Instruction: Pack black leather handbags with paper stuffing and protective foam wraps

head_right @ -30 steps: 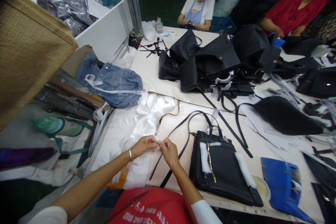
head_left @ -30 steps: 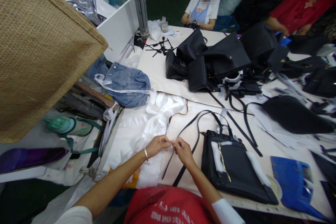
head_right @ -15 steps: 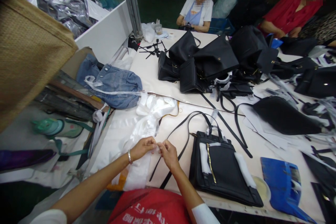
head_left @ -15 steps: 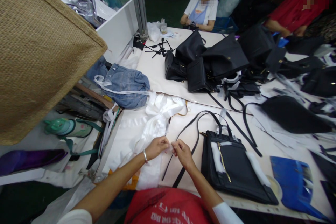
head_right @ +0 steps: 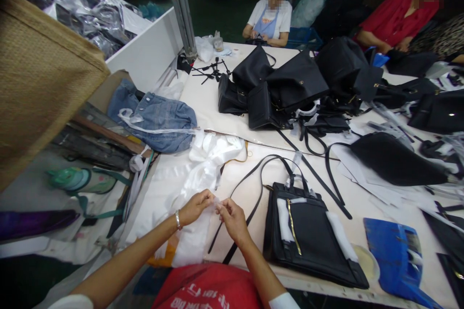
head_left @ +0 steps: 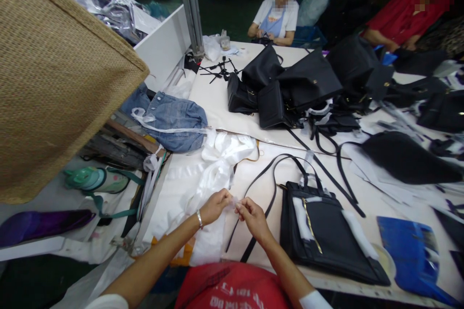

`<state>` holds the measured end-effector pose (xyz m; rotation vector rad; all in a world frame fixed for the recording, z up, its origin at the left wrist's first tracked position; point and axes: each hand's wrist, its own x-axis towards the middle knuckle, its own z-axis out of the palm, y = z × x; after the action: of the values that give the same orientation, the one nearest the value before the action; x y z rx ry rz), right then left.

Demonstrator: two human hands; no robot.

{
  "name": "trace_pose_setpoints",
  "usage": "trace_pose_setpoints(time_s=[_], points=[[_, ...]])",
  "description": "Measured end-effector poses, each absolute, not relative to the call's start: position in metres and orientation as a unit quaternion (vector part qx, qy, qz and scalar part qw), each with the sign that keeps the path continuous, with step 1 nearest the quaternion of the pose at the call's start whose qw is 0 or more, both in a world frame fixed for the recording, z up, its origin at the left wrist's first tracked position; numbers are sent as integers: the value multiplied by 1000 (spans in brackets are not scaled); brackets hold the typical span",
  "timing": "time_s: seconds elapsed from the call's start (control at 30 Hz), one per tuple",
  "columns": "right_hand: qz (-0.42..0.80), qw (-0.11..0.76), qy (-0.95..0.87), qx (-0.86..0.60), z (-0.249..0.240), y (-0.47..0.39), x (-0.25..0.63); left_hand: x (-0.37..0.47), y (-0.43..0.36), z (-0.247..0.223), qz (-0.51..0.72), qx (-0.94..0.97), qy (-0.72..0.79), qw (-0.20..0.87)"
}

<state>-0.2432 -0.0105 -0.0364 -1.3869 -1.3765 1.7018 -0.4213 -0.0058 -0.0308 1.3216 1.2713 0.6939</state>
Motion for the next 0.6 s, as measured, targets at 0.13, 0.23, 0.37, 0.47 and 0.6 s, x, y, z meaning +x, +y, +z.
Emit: trace_pose_setpoints(time_s=[0.13, 0.23, 0.37, 0.47, 0.6], points=[[554, 244, -582, -543, -34, -15, -242, -429, -6, -34, 294, 550, 521, 583], [504, 226, -638, -537, -34, -19, -239, -434, -5, -36, 292, 543, 526, 586], [407, 151, -763, -479, -42, -24, -231, -440, -2, -38, 292, 523, 546, 586], [296, 54, -885, -355, -52, -27, -228, -442, 0, -40, 291, 512, 551, 591], [193, -47, -950, -241, -67, -28, -232, -441, 2, -44, 295, 508, 546, 597]])
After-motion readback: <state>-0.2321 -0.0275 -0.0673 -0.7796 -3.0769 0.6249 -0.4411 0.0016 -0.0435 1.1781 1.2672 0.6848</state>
